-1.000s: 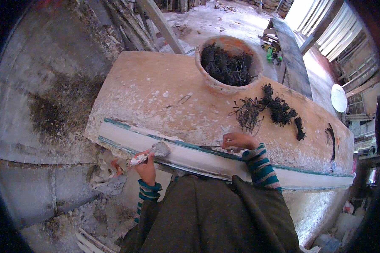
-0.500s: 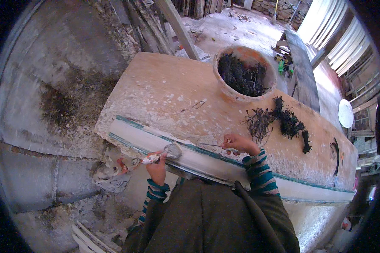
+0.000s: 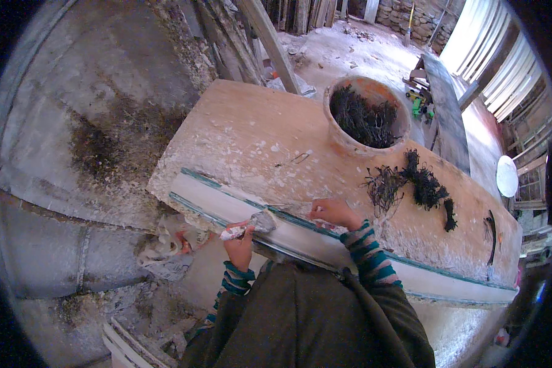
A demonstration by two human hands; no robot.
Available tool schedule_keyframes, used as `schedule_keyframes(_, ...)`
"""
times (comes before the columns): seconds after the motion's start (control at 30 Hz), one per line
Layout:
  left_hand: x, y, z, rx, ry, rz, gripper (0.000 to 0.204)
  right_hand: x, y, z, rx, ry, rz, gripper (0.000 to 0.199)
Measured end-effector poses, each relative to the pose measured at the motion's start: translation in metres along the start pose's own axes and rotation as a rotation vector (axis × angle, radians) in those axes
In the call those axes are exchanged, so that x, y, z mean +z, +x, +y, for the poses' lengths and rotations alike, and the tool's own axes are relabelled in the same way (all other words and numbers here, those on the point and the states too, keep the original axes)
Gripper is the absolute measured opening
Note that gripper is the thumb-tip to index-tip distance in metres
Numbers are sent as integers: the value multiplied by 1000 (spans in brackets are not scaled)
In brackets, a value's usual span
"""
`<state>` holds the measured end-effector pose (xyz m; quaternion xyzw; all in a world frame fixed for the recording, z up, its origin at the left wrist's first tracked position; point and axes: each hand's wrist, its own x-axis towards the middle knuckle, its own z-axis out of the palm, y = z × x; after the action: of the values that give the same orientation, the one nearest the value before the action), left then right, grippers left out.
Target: The person applies a white paste along the edge of a large curved object using a small brush and a putty knife. The person repeatedly spreads and smooths the paste along the seam.
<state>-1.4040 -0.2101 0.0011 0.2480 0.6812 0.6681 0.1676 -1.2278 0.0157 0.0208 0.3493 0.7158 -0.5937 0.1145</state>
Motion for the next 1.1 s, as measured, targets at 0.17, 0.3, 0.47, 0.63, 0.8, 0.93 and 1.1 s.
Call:
schedule_keyframes(0.17, 7, 0, 13, 9, 124, -2, 20, 15, 25, -7, -92, 107, 231, 22)
schedule_keyframes(0.3, 23, -6, 18, -89, -35, -73, 19, -4, -11, -2, -55, 142, 215, 21)
schedule_keyframes(0.47, 48, -11, 4, -92, 146, -229, 21, 2, -68, 23, -54, 349, 347, 18)
schedule_keyframes(0.63, -4, 60, -3, 188, 406, 212, 23, 8, -107, 48, -37, 419, 407, 20)
schedule_keyframes(0.8, -65, 128, 14, 193, 543, 460, 31, 16, -124, 43, -61, 484, 371, 20)
schedule_keyframes(0.93, -4, 78, 58, 49, 389, 191, 34, 18, -120, 37, -114, 457, 376, 21)
schedule_keyframes(1.1, 73, -10, 9, -254, 231, -231, 35, 17, -110, 31, -140, 428, 396, 22)
